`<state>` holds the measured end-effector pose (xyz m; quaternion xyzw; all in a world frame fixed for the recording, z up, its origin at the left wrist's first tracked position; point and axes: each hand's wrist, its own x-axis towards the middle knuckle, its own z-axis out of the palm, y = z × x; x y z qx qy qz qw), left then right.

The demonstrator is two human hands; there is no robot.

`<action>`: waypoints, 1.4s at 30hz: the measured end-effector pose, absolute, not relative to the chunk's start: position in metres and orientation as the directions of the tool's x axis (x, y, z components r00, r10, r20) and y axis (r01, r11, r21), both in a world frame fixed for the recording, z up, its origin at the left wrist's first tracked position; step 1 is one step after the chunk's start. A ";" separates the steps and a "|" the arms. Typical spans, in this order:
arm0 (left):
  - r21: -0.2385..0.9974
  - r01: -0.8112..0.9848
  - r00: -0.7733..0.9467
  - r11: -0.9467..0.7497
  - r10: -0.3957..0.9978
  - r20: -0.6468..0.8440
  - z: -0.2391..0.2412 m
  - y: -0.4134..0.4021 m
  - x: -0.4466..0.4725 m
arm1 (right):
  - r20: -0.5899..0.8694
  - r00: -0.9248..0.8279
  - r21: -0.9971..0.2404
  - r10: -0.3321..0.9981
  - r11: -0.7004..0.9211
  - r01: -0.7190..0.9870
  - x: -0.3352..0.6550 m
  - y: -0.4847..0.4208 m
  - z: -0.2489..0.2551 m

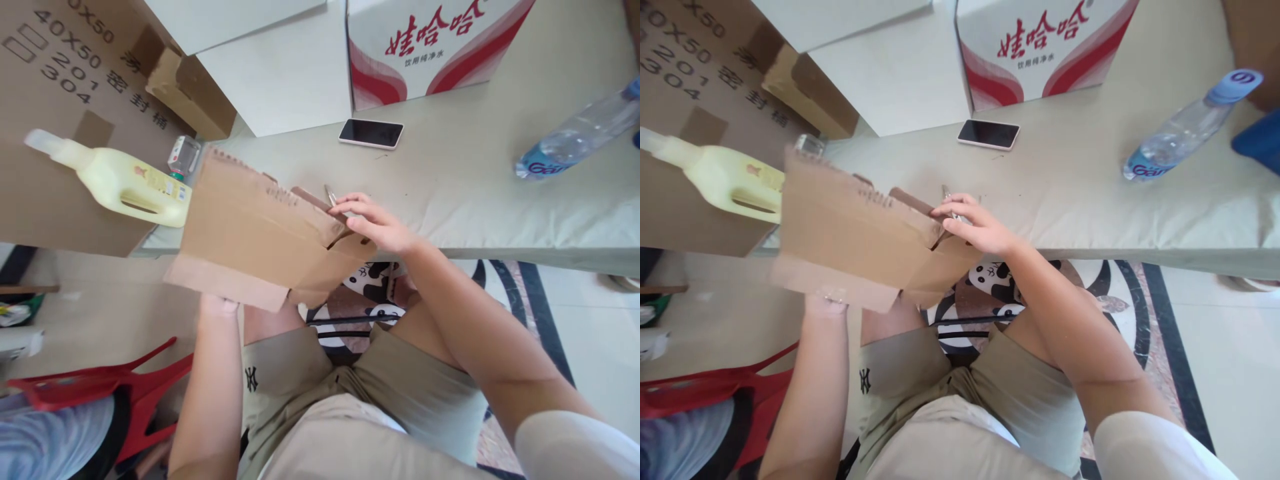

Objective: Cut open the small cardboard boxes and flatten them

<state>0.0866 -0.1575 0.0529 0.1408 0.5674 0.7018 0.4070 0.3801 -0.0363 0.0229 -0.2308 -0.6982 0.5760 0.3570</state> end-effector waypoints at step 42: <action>0.434 -0.899 -0.152 0.055 0.892 -0.427 0.021 -0.015 0.065 | 0.319 0.715 -0.879 0.622 -0.087 0.469 0.550 0.027 0.199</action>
